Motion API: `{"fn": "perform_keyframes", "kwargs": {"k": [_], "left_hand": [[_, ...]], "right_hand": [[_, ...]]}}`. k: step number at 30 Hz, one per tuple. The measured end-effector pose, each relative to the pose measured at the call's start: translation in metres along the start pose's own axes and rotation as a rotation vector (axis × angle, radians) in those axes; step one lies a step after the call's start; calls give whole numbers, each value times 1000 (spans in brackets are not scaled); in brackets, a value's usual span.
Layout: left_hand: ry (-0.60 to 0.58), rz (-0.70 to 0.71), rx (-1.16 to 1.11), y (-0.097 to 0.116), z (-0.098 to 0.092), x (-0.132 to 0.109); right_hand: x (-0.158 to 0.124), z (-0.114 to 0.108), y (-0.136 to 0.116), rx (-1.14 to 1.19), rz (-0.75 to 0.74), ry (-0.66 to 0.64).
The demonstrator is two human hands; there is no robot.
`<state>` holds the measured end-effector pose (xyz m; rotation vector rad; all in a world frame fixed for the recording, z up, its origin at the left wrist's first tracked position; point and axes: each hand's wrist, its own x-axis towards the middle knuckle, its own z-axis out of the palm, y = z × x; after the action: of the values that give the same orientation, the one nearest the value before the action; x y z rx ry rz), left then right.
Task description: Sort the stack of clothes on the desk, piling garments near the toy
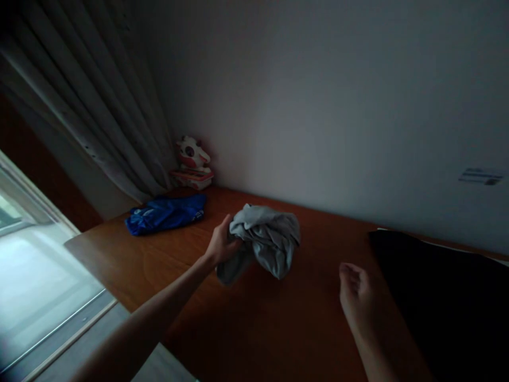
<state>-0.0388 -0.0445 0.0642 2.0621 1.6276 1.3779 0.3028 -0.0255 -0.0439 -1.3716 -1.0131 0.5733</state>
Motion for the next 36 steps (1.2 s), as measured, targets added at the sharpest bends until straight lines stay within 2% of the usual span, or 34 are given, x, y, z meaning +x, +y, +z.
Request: {"fn": "perform_keyframes", "kwargs": {"k": [4, 6, 9, 11, 13, 15, 19, 22, 25, 27, 30, 33, 36], "left_hand": [[422, -31, 46, -22, -70, 39], [589, -76, 127, -35, -102, 56], [693, -204, 327, -56, -133, 68], [671, -298, 430, -69, -135, 67], [578, -323, 470, -79, -122, 60], [386, -250, 446, -85, -94, 52], [-62, 8, 286, -84, -8, 34], [-229, 173, 228, -63, 60, 16], [-333, 319, 204, -33, 103, -3], [-399, 409, 175, -16, 114, -13], [-472, 488, 105, -2, 113, -19], [-503, 474, 66, -2, 107, -18], [-506, 457, 54, -6, 107, -17]], "right_hand": [[1, 3, 8, -50, 2, -25], [0, 5, 7, -61, 9, -35], [1, 7, 6, -47, 33, -78], [2, 8, 7, -32, 37, -108], [1, 10, 8, -38, 4, -127], [0, 12, 9, -68, -52, -135], [3, 8, 5, -182, -140, -91], [18, -16, -2, -365, -185, 33], [36, -60, -8, -595, -132, 245], [43, -92, -8, -722, -25, 392], [47, -127, 0, -843, 165, 535], [49, -141, 11, -892, 269, 538], [52, -141, 17, -895, 286, 501]]}}
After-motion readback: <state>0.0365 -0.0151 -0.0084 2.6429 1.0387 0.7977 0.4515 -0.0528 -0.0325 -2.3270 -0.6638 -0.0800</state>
